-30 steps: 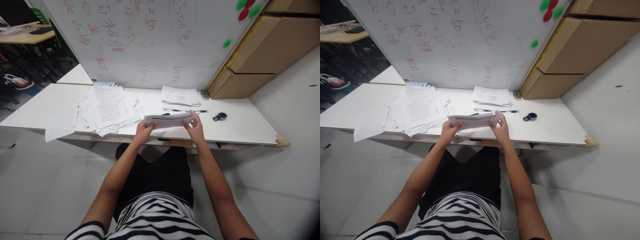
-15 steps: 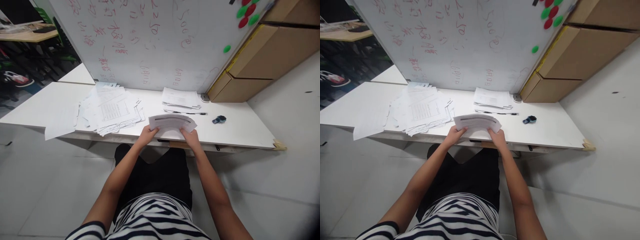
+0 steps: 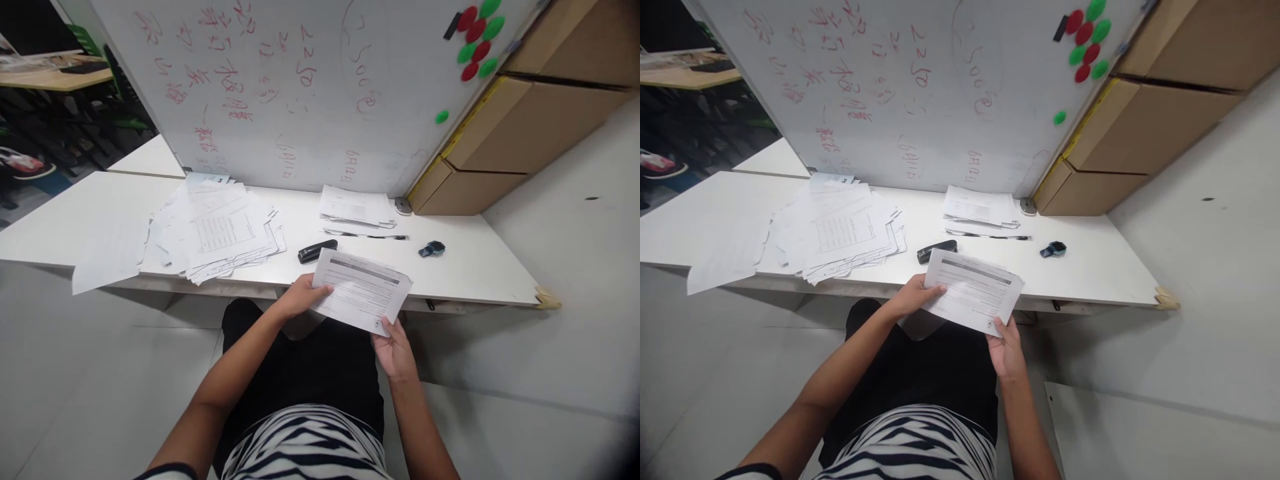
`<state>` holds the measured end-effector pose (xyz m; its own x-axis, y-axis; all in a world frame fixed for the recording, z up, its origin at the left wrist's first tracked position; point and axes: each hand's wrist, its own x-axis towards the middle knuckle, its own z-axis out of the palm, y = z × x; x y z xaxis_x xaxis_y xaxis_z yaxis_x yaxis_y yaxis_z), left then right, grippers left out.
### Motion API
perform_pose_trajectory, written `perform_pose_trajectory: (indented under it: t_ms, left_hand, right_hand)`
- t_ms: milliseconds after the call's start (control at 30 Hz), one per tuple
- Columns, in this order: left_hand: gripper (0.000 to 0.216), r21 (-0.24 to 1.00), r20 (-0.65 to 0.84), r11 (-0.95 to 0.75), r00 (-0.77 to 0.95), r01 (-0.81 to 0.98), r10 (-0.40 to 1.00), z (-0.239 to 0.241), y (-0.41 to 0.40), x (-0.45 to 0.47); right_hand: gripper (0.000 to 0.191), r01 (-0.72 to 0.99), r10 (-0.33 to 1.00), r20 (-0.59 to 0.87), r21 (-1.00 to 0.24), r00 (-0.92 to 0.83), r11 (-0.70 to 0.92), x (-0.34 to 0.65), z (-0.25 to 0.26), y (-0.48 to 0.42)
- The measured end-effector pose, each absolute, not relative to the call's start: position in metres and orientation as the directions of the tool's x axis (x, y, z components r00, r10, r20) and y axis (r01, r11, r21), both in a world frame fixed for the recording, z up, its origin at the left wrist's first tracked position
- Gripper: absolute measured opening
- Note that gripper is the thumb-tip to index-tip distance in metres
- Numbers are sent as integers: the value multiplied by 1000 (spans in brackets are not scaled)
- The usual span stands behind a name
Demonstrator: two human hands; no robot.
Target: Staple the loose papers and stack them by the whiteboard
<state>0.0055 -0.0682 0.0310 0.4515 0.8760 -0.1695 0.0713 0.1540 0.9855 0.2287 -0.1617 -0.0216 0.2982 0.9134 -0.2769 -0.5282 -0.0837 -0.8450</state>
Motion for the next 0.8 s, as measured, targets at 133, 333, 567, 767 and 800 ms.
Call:
perform_pose_trajectory:
  t_ms: [133, 333, 567, 767, 800]
  left_hand:
    - [40, 971, -234, 233, 456, 60, 859, 6, -81, 26]
    - [40, 931, 42, -180, 400, 316, 916, 6, -83, 39]
    - [45, 313, 310, -398, 304, 862, 901, 27, 7, 20]
    - [35, 296, 165, -397, 363, 869, 917, 13, 37, 12]
    - [36, 314, 191, -416, 372, 854, 908, 11, 37, 11]
  right_hand:
    - [48, -714, 871, -432, -685, 237, -145, 217, -31, -184]
    - [52, -523, 797, -504, -802, 333, -289, 224, -42, -187]
    - [48, -341, 800, -277, -935, 532, -98, 234, -28, -171]
    - [49, -358, 790, -218, -934, 573, 1, 224, -18, -156]
    - [49, -353, 790, -211, -936, 576, 8, 224, -18, -154]
